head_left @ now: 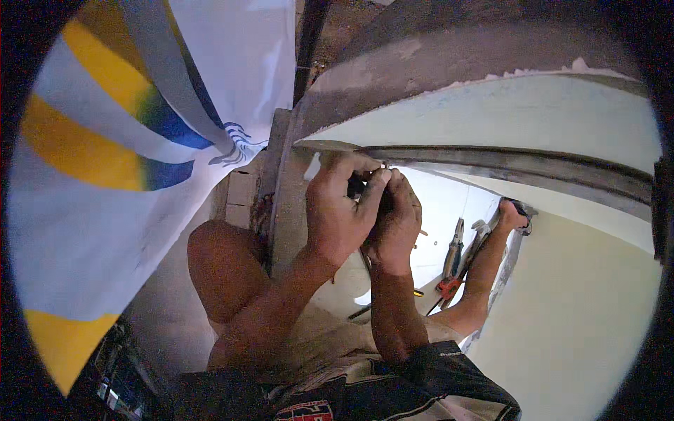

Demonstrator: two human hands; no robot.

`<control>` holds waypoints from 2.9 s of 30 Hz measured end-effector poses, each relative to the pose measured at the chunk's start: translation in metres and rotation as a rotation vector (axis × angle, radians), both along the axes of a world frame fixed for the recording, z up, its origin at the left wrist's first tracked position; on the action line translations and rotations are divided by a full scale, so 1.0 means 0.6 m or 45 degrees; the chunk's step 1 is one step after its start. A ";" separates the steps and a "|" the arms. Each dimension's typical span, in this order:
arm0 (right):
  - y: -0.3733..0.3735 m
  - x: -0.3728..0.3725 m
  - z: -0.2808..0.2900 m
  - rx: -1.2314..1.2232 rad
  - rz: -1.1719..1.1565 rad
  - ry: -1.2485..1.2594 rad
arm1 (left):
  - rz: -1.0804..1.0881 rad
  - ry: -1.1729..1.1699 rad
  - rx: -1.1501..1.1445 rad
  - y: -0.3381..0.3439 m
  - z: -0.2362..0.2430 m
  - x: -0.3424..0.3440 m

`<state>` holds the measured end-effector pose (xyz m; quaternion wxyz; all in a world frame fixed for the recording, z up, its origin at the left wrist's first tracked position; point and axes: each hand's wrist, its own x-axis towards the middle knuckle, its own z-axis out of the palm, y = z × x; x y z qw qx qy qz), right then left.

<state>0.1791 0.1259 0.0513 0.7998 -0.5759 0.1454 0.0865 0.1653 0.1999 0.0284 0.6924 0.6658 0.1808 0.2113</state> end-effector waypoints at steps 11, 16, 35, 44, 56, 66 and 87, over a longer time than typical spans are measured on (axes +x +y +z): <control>-0.006 0.001 -0.002 -0.004 0.046 0.053 | -0.137 0.149 -0.679 0.029 0.015 -0.003; -0.010 -0.001 -0.007 -0.219 0.136 -0.119 | -0.162 0.124 -0.601 0.027 0.015 -0.002; 0.009 -0.005 -0.004 -0.064 0.028 0.042 | -0.273 0.249 -0.821 0.040 0.026 -0.002; -0.027 -0.002 -0.022 0.151 0.185 0.073 | -0.292 0.274 -0.807 0.043 0.023 -0.008; -0.009 -0.003 -0.026 0.020 0.103 0.006 | -0.113 -0.018 -0.028 0.036 0.019 -0.004; -0.023 -0.002 -0.033 0.003 0.152 0.025 | -0.085 0.003 0.087 0.025 0.010 -0.002; -0.006 0.009 -0.003 -0.101 0.007 -0.038 | -0.136 -0.050 0.154 0.035 0.009 0.001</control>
